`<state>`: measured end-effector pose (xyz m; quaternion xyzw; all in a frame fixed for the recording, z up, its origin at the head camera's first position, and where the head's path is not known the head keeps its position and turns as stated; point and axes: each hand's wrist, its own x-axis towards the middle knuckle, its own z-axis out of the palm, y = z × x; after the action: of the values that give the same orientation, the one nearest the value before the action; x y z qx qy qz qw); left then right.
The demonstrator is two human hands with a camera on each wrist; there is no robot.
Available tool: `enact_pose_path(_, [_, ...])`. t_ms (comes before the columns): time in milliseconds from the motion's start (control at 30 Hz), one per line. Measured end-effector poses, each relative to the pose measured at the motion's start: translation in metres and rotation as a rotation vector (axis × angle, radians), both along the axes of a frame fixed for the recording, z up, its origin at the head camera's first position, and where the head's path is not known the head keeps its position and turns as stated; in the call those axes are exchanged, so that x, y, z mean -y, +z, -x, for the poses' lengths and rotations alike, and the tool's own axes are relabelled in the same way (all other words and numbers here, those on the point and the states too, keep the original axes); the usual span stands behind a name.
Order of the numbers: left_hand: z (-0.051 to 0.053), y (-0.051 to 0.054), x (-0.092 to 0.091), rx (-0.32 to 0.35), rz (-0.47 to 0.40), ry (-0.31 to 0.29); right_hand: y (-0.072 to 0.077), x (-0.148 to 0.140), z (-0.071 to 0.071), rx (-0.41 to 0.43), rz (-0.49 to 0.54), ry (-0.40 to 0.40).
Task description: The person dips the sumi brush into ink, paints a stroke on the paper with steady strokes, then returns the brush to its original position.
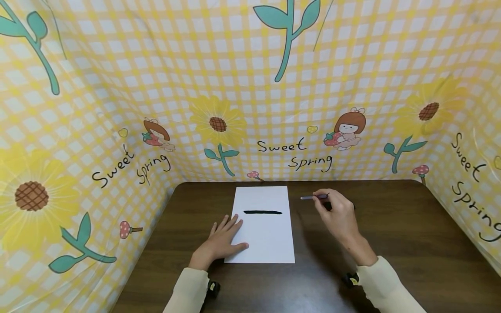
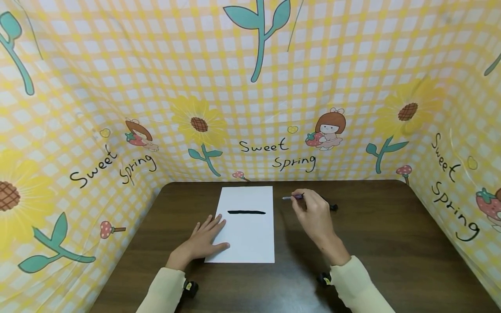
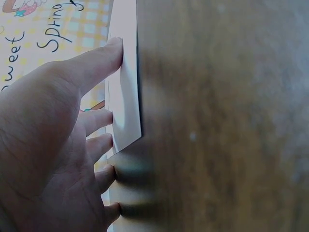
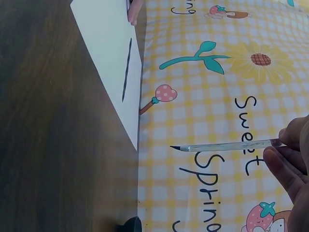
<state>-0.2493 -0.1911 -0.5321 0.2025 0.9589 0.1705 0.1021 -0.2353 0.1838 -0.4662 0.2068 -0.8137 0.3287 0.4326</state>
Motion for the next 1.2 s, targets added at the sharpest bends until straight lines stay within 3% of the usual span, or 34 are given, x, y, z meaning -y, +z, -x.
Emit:
enact_pose_path(800, [0.001,-0.001,0.000,-0.003,0.004,0.002,0.007,-0.018,-0.003,-0.014,-0.032,-0.026])
enact_pose_path(967, [0.001,-0.001,0.002,-0.001,-0.041,-0.010,0.010,-0.021,-0.006,-0.021,-0.059,-0.035])
enact_pose_path(1067, [0.005,-0.014,0.007,-0.030,-0.087,-0.031,0.011,-0.023,-0.007,-0.029,-0.065,-0.038])
enact_pose_path(1200, [0.005,-0.018,0.009,-0.035,-0.123,-0.037,0.011,-0.026,-0.008,-0.023,-0.057,-0.035])
